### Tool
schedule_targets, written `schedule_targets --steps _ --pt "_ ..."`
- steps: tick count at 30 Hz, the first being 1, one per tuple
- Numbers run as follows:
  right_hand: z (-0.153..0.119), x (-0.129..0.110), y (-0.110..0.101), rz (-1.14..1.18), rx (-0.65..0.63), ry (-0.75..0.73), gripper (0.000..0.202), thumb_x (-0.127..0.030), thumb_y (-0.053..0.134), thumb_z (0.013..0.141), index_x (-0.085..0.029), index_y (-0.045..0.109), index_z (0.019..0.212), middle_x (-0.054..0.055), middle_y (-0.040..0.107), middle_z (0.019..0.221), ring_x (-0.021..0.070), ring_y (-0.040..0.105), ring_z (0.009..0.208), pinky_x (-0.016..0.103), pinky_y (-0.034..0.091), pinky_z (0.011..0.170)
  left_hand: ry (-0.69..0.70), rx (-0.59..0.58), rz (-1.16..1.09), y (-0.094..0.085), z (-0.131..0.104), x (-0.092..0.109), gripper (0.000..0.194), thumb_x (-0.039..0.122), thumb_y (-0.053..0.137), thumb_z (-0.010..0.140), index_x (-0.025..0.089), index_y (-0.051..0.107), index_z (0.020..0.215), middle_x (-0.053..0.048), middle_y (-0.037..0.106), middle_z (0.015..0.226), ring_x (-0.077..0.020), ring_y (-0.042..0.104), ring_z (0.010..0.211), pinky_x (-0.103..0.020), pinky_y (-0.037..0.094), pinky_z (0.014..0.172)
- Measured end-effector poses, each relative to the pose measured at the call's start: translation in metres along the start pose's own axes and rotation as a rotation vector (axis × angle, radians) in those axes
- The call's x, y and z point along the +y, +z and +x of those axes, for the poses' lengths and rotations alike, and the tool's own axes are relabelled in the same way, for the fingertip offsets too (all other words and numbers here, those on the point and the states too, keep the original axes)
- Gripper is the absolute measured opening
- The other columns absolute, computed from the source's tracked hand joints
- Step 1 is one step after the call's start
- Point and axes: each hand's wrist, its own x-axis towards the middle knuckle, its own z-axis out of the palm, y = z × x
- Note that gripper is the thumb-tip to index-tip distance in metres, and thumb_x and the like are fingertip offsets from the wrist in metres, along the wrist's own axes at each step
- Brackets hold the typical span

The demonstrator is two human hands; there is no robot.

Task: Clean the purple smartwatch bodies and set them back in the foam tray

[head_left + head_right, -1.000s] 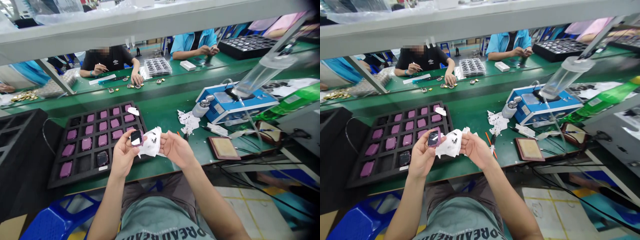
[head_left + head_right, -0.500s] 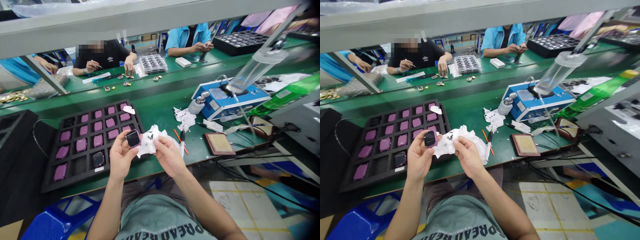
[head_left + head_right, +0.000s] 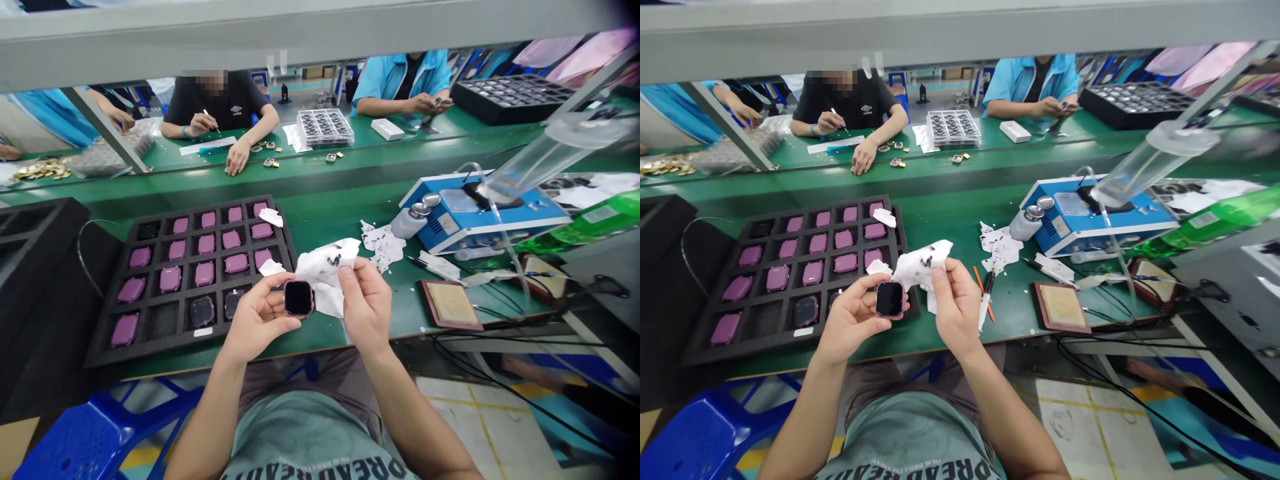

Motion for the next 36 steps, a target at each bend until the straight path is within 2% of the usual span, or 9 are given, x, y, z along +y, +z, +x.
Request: schedule_targets --steps 4,8,13,18,22,26,32,36 --pt "-0.002 -0.002 0.003 -0.075 -0.033 -0.041 0.025 -0.047 0.060 0.101 -0.024 0.067 0.094 -0.001 0.057 0.070 0.0187 0.057 0.073 0.031 0.048 0.068 -0.049 -0.004 -0.016 0.001 0.000 0.000 0.064 0.017 0.095 0.070 0.019 0.067 0.127 -0.009 0.084 0.098 -0.0252 0.082 0.090 -0.031 0.066 0.082" --pt "-0.007 0.002 0.000 -0.110 -0.066 -0.113 0.021 -0.039 0.061 0.102 -0.023 0.067 0.089 -0.004 0.047 0.061 0.0174 0.057 0.072 0.029 0.049 0.072 -0.098 -0.001 -0.059 0.002 0.001 -0.001 0.068 0.015 0.096 0.069 0.018 0.066 0.130 -0.007 0.083 0.100 -0.0215 0.081 0.091 -0.027 0.065 0.082" --pt "-0.010 0.006 -0.006 -0.209 -0.146 -0.206 0.016 -0.031 0.058 0.104 -0.024 0.070 0.097 -0.004 0.054 0.063 0.0158 0.055 0.065 0.028 0.046 0.067 -0.124 0.038 -0.078 0.002 0.001 -0.005 0.070 0.017 0.098 0.066 0.018 0.066 0.129 -0.007 0.083 0.097 -0.0205 0.080 0.089 -0.028 0.065 0.084" --pt "-0.009 0.004 -0.008 -0.345 -0.191 -0.360 0.014 -0.024 0.056 0.103 -0.023 0.069 0.098 -0.002 0.067 0.075 0.0135 0.059 0.064 0.024 0.046 0.062 -0.132 0.080 -0.122 0.004 0.002 -0.006 0.070 0.014 0.098 0.062 0.016 0.067 0.125 -0.006 0.082 0.093 -0.0179 0.080 0.083 -0.026 0.064 0.081" --pt "-0.012 0.001 -0.009 -0.464 -0.200 -0.430 0.014 -0.020 0.055 0.102 -0.022 0.066 0.093 -0.004 0.063 0.069 0.0114 0.054 0.058 0.023 0.042 0.057 -0.121 0.091 -0.156 0.007 0.002 -0.007 0.069 0.011 0.098 0.060 0.015 0.067 0.121 -0.005 0.081 0.089 -0.0173 0.079 0.082 -0.025 0.064 0.079" --pt "-0.017 -0.001 -0.009 -0.524 -0.195 -0.461 0.017 -0.020 0.054 0.102 -0.021 0.064 0.089 -0.004 0.062 0.067 0.0115 0.055 0.057 0.023 0.042 0.057 -0.085 0.104 -0.186 0.009 0.003 -0.010 0.069 0.010 0.096 0.059 0.016 0.065 0.120 -0.005 0.082 0.090 -0.0190 0.080 0.084 -0.027 0.064 0.080" --pt "-0.027 -0.003 -0.011 -0.564 -0.175 -0.468 0.020 -0.021 0.053 0.102 -0.020 0.062 0.084 -0.004 0.057 0.065 0.0122 0.052 0.057 0.025 0.040 0.055 -0.046 0.187 -0.170 0.010 0.005 -0.011 0.072 0.016 0.098 0.058 0.016 0.062 0.120 -0.005 0.081 0.089 -0.0223 0.080 0.087 -0.031 0.064 0.082" --pt "-0.036 0.001 -0.020 -0.541 -0.165 -0.409 0.023 -0.023 0.055 0.102 -0.020 0.063 0.081 -0.002 0.059 0.068 0.0125 0.051 0.060 0.025 0.040 0.057 -0.048 0.217 -0.151 0.013 0.007 -0.012 0.071 0.015 0.097 0.056 0.016 0.063 0.119 -0.005 0.080 0.088 -0.0230 0.080 0.086 -0.034 0.065 0.084"
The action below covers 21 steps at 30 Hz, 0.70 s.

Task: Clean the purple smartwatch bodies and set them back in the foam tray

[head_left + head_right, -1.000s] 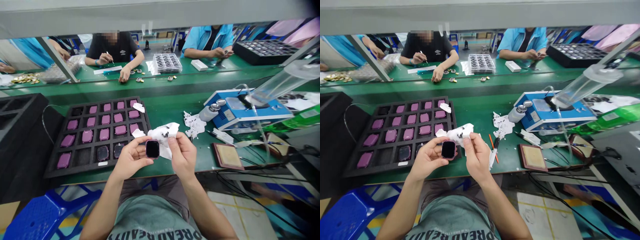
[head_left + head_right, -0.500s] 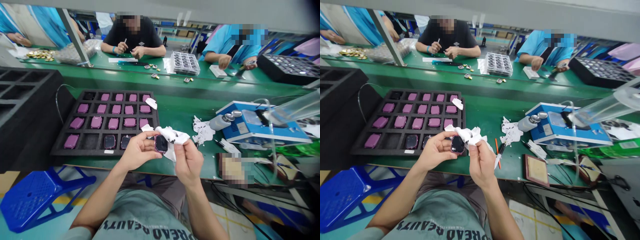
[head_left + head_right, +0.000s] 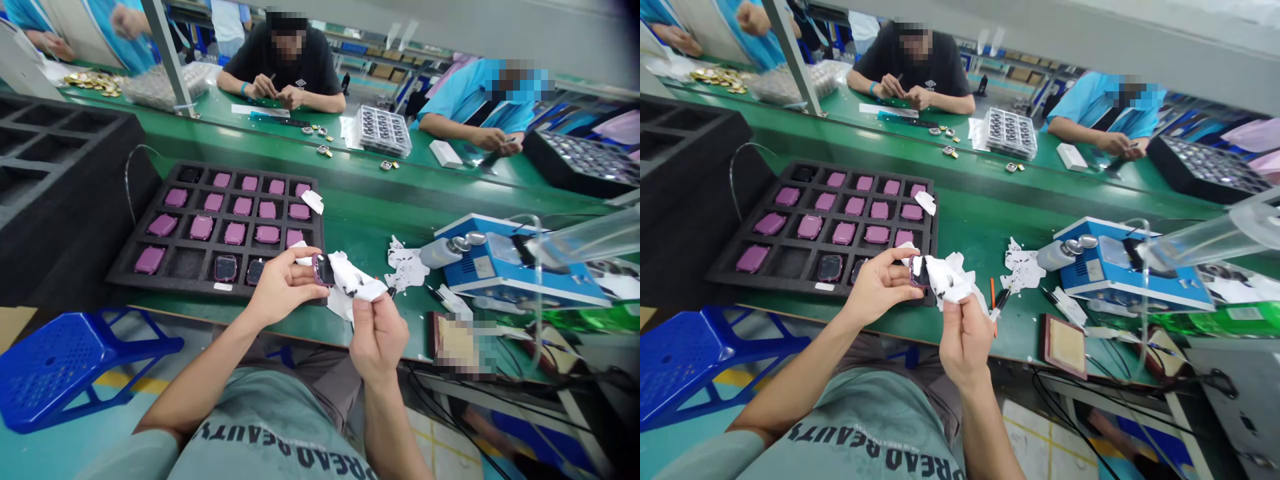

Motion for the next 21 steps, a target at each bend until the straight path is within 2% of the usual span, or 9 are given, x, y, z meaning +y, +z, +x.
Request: schedule_targets --steps 3,7,10,14,18,21 --pt "-0.007 0.005 -0.003 0.153 0.009 0.161 0.020 -0.030 0.060 0.101 -0.020 0.068 0.086 0.000 0.063 0.074 0.0136 0.054 0.063 0.026 0.042 0.060 0.015 0.024 0.001 0.003 0.003 0.000 0.068 0.013 0.096 0.057 0.015 0.064 0.116 -0.005 0.080 0.089 -0.0213 0.079 0.086 -0.033 0.065 0.085" --pt "0.002 0.008 -0.006 0.659 0.186 0.452 0.017 -0.038 0.067 0.096 -0.022 0.071 0.095 0.002 0.067 0.085 0.0161 0.063 0.077 0.029 0.053 0.074 0.035 0.065 0.029 0.001 0.005 -0.001 0.067 0.017 0.096 0.059 0.015 0.065 0.119 -0.005 0.081 0.092 -0.0200 0.079 0.085 -0.034 0.064 0.089" --pt "0.018 0.011 -0.010 0.893 0.269 0.571 0.015 -0.036 0.074 0.090 -0.022 0.070 0.091 0.001 0.066 0.082 0.0152 0.064 0.077 0.028 0.056 0.075 0.063 0.058 0.049 -0.004 0.004 0.000 0.069 0.019 0.098 0.061 0.017 0.067 0.123 -0.008 0.082 0.106 -0.0204 0.079 0.090 -0.034 0.064 0.091" --pt "0.029 0.016 -0.008 0.915 0.292 0.614 0.021 -0.039 0.076 0.088 -0.023 0.063 0.088 -0.001 0.062 0.079 0.0141 0.062 0.072 0.026 0.055 0.067 0.097 -0.001 0.040 -0.009 0.002 0.004 0.067 0.016 0.098 0.061 0.019 0.069 0.121 -0.011 0.078 0.126 -0.0214 0.079 0.097 -0.030 0.066 0.085" --pt "0.034 0.018 0.005 0.877 0.300 0.594 0.026 -0.041 0.075 0.089 -0.023 0.056 0.087 -0.003 0.056 0.075 0.0117 0.054 0.063 0.022 0.045 0.057 0.074 -0.073 0.035 -0.011 -0.001 0.007 0.067 0.013 0.098 0.060 0.019 0.070 0.120 -0.014 0.077 0.130 -0.0244 0.080 0.101 -0.027 0.066 0.079" --pt "0.037 0.015 0.013 0.848 0.298 0.573 0.027 -0.044 0.074 0.091 -0.023 0.056 0.088 -0.003 0.055 0.076 0.0118 0.051 0.064 0.023 0.040 0.055 0.067 -0.097 0.046 -0.011 -0.002 0.007 0.068 0.014 0.099 0.060 0.019 0.070 0.121 -0.016 0.075 0.134 -0.0256 0.079 0.103 -0.028 0.066 0.079"
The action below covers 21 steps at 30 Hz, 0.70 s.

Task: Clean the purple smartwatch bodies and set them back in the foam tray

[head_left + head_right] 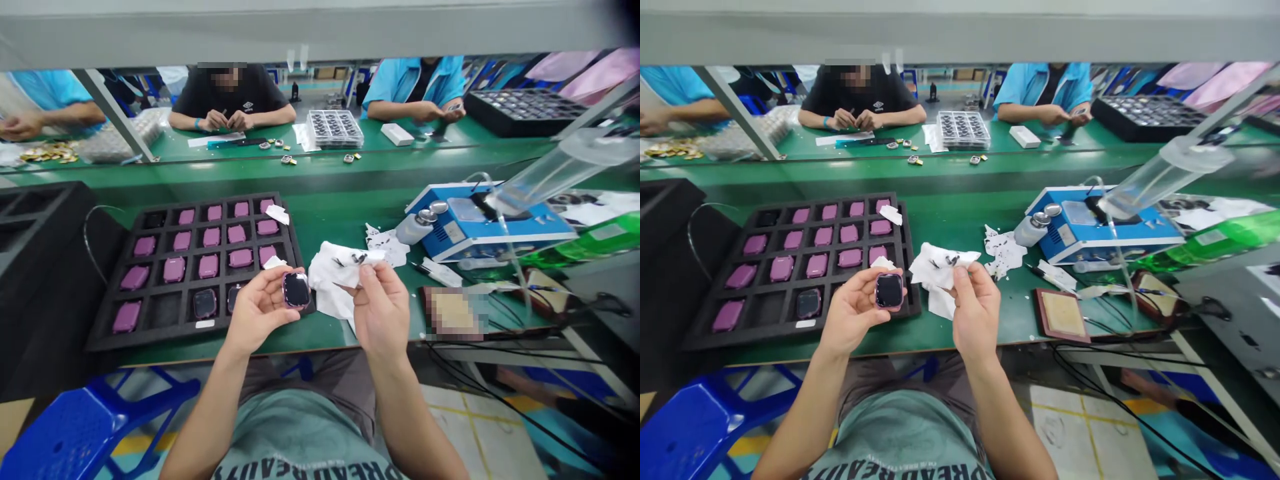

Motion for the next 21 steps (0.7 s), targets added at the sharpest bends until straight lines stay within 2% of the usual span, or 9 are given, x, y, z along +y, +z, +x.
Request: schedule_targets --steps 4,10,17,21 --pt "-0.004 0.001 0.008 -0.152 0.022 -0.082 0.029 -0.047 0.070 0.095 -0.021 0.058 0.087 -0.004 0.052 0.073 0.0106 0.044 0.062 0.024 0.037 0.056 0.013 -0.008 0.022 0.001 -0.001 0.000 0.066 0.016 0.098 0.061 0.019 0.071 0.121 -0.016 0.074 0.136 -0.0241 0.079 0.103 -0.027 0.065 0.080" --pt "-0.017 -0.003 0.015 -0.354 0.004 -0.258 0.032 -0.041 0.064 0.100 -0.021 0.055 0.077 -0.006 0.044 0.064 0.0100 0.037 0.057 0.025 0.032 0.054 0.054 -0.011 0.073 0.003 -0.002 -0.001 0.064 0.014 0.097 0.063 0.021 0.075 0.123 -0.012 0.078 0.129 -0.0200 0.078 0.098 -0.025 0.064 0.083" --pt "-0.026 0.001 0.016 -0.586 -0.063 -0.306 0.028 -0.040 0.054 0.104 -0.021 0.060 0.085 -0.002 0.054 0.068 0.0147 0.051 0.064 0.027 0.041 0.060 0.063 -0.012 0.107 0.007 -0.003 -0.002 0.066 0.012 0.097 0.064 0.022 0.077 0.126 -0.012 0.080 0.124 -0.0226 0.078 0.101 -0.027 0.065 0.084" --pt "-0.030 0.005 0.016 -0.644 -0.076 -0.389 0.026 -0.036 0.052 0.105 -0.021 0.064 0.088 0.000 0.061 0.073 0.0166 0.057 0.071 0.028 0.045 0.064 0.045 0.027 0.088 0.007 -0.004 -0.004 0.068 0.012 0.099 0.058 0.022 0.080 0.122 -0.012 0.080 0.124 -0.0258 0.079 0.105 -0.029 0.067 0.084"
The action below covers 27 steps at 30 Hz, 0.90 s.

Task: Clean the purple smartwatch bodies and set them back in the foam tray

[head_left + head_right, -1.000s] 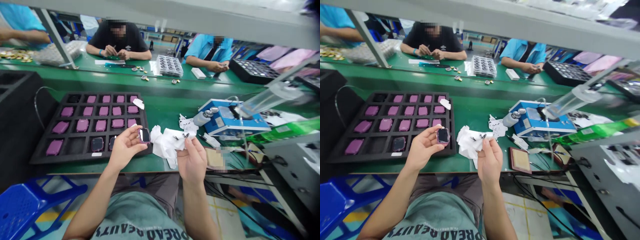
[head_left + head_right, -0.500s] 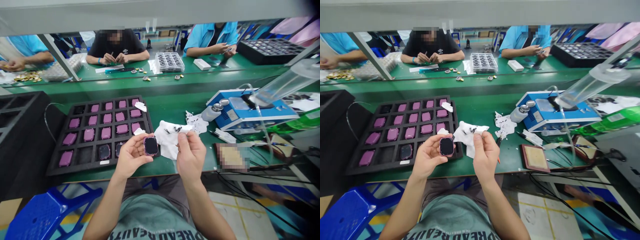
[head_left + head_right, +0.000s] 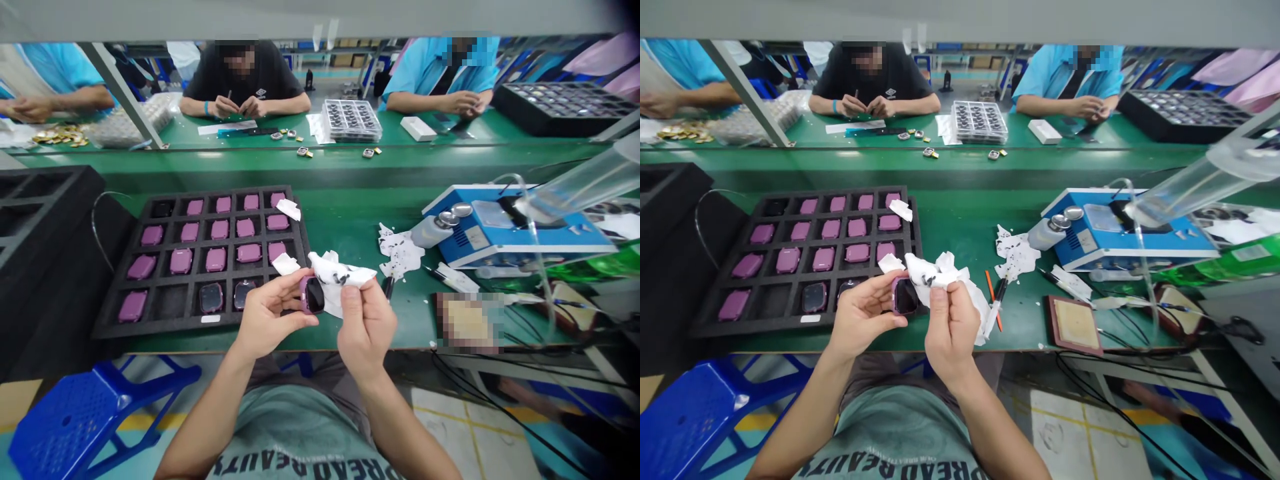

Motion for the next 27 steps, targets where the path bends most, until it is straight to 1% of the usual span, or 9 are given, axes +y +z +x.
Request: schedule_targets --steps 3,5,8,12,16,18,23,25,27 --pt "-0.003 0.000 0.001 -0.014 -0.014 -0.048 0.025 -0.033 0.050 0.105 -0.021 0.066 0.089 0.001 0.064 0.075 0.0170 0.059 0.071 0.028 0.046 0.065 -0.049 0.019 -0.008 0.000 0.000 -0.003 0.071 0.014 0.101 0.055 0.021 0.080 0.122 -0.013 0.081 0.121 -0.0276 0.080 0.102 -0.032 0.068 0.084" --pt "-0.005 0.001 0.002 -0.012 -0.029 -0.053 0.025 -0.034 0.051 0.105 -0.021 0.068 0.093 0.002 0.066 0.077 0.0175 0.060 0.071 0.029 0.047 0.065 -0.082 0.023 -0.014 -0.001 -0.001 -0.004 0.074 0.016 0.102 0.053 0.019 0.080 0.123 -0.014 0.082 0.117 -0.0284 0.080 0.099 -0.036 0.068 0.085" --pt "-0.008 0.004 0.005 0.048 -0.055 -0.001 0.025 -0.037 0.052 0.105 -0.020 0.070 0.103 0.004 0.069 0.084 0.0185 0.063 0.074 0.030 0.049 0.068 -0.101 0.041 -0.039 0.000 -0.002 -0.006 0.077 0.017 0.103 0.051 0.018 0.079 0.124 -0.014 0.082 0.116 -0.0294 0.081 0.097 -0.039 0.069 0.086" --pt "-0.010 0.012 0.008 0.201 -0.074 0.107 0.030 -0.043 0.052 0.104 -0.019 0.069 0.109 0.006 0.069 0.090 0.0211 0.065 0.083 0.034 0.053 0.076 -0.110 0.038 -0.043 0.001 -0.001 -0.005 0.074 0.016 0.103 0.051 0.017 0.080 0.121 -0.013 0.082 0.115 -0.0270 0.081 0.094 -0.037 0.067 0.086" --pt "-0.010 0.018 0.009 0.303 -0.101 0.161 0.030 -0.045 0.055 0.102 -0.020 0.070 0.107 0.006 0.068 0.090 0.0213 0.066 0.085 0.035 0.054 0.080 -0.107 -0.060 -0.045 0.002 0.001 -0.002 0.065 0.016 0.101 0.054 0.016 0.080 0.115 -0.013 0.083 0.111 -0.0284 0.079 0.103 -0.032 0.066 0.084" --pt "-0.009 0.018 0.008 0.319 -0.117 0.171 0.031 -0.047 0.055 0.101 -0.021 0.071 0.106 0.006 0.068 0.090 0.0215 0.066 0.085 0.035 0.055 0.079 -0.105 -0.081 -0.045 0.002 0.002 -0.001 0.062 0.017 0.101 0.054 0.015 0.079 0.111 -0.012 0.082 0.108 -0.0275 0.079 0.103 -0.030 0.065 0.082" --pt "-0.003 0.013 0.002 0.327 -0.204 0.207 0.032 -0.048 0.054 0.101 -0.021 0.070 0.101 0.004 0.063 0.080 0.0198 0.063 0.076 0.032 0.053 0.070 -0.131 -0.069 -0.095 0.005 0.005 -0.001 0.051 0.016 0.102 0.049 0.014 0.076 0.093 -0.006 0.081 0.088 -0.0210 0.079 0.082 -0.030 0.065 0.078" --pt "-0.001 0.009 0.001 0.400 -0.224 0.256 0.028 -0.047 0.057 0.099 -0.021 0.069 0.097 0.004 0.063 0.079 0.0190 0.062 0.074 0.031 0.052 0.066 -0.146 -0.070 -0.131 0.007 0.006 0.000 0.051 0.016 0.102 0.046 0.014 0.076 0.090 -0.005 0.080 0.084 -0.0206 0.078 0.078 -0.030 0.065 0.076" --pt "0.001 0.005 0.000 0.515 -0.230 0.314 0.024 -0.044 0.062 0.096 -0.022 0.070 0.096 0.005 0.066 0.083 0.0193 0.065 0.077 0.031 0.054 0.067 -0.158 -0.059 -0.146 0.008 0.008 0.002 0.053 0.015 0.103 0.043 0.014 0.076 0.088 -0.004 0.080 0.083 -0.0208 0.078 0.078 -0.031 0.065 0.075"
